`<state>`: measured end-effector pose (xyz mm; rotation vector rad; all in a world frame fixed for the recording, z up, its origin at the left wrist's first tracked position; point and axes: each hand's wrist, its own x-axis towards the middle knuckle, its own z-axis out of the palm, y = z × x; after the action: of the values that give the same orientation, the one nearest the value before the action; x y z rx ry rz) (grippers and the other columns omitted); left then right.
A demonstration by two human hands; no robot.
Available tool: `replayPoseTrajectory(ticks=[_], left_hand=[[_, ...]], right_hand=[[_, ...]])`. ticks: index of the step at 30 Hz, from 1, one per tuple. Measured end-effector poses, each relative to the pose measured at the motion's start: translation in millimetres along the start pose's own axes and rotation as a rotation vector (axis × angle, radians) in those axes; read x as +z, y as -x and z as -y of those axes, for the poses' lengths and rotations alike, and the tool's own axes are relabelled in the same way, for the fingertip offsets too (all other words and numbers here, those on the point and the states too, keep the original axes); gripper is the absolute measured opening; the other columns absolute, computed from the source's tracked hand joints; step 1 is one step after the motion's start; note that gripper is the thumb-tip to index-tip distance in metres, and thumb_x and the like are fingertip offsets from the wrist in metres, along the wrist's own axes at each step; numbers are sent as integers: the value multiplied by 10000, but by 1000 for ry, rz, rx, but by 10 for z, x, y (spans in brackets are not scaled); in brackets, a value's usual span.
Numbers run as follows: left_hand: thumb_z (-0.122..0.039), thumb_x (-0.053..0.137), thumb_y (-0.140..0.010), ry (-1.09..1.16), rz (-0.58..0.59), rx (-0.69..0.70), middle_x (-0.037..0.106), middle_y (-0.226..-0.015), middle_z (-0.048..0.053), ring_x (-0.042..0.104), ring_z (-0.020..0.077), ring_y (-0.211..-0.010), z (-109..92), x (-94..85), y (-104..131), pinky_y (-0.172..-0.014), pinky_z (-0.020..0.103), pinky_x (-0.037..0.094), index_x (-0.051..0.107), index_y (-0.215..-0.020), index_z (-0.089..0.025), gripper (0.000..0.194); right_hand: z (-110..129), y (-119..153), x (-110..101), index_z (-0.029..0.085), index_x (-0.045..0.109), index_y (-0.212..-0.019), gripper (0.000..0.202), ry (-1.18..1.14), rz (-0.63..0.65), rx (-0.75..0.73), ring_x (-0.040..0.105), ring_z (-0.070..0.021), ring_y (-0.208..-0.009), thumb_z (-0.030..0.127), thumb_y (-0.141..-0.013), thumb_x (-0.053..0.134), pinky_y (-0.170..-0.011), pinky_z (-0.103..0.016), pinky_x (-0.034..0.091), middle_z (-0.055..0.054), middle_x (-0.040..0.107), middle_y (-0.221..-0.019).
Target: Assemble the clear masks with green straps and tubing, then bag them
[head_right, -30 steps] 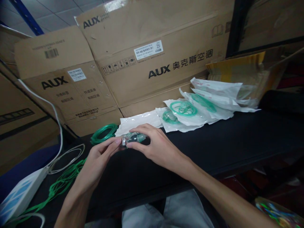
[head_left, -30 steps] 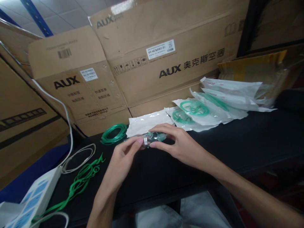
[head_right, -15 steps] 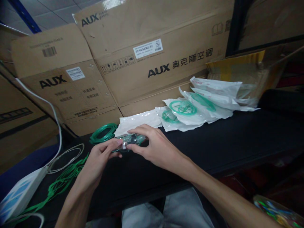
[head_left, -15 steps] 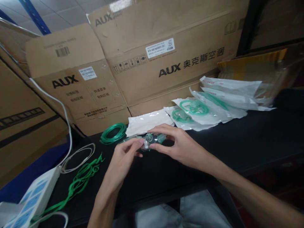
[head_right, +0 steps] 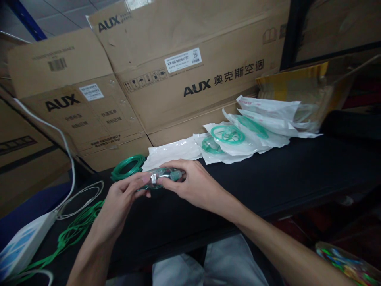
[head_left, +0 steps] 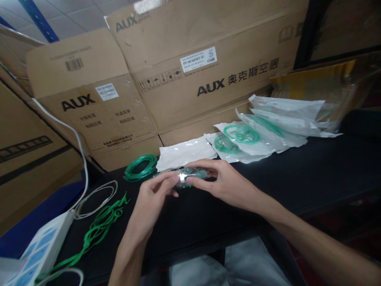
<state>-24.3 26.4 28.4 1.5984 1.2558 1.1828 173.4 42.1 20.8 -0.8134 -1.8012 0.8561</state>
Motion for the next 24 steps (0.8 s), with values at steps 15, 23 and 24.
replayPoseTrajectory(ticks=[15,23,24], left_hand=[[-356,752,-791,-4,71,-1,717,-791,64,574,123,-614,-30,7,1,-417,164,426,773,-989,-113,314],[-359,754,-817,-52,73,28,736,-876,47,521,68,-494,27,26,-21,-396,168,413,756,-1018,-148,291],[-363,742,-831,-60,75,36,736,-892,47,526,67,-500,32,25,-21,-403,169,417,755,-1023,-153,285]], right_hand=[[40,2,-42,175,750,-1086,226,90,93,5,685,-173,-961,274,-914,642,-858,-249,493,-29,765,-1057],[-5,5,-10,208,755,-1140,273,74,55,-54,697,-167,-985,167,-906,620,-879,-247,493,-11,775,-1062],[-3,5,-12,212,751,-1156,288,61,53,-72,696,-164,-1015,156,-910,613,-904,-244,488,-12,772,-1094]])
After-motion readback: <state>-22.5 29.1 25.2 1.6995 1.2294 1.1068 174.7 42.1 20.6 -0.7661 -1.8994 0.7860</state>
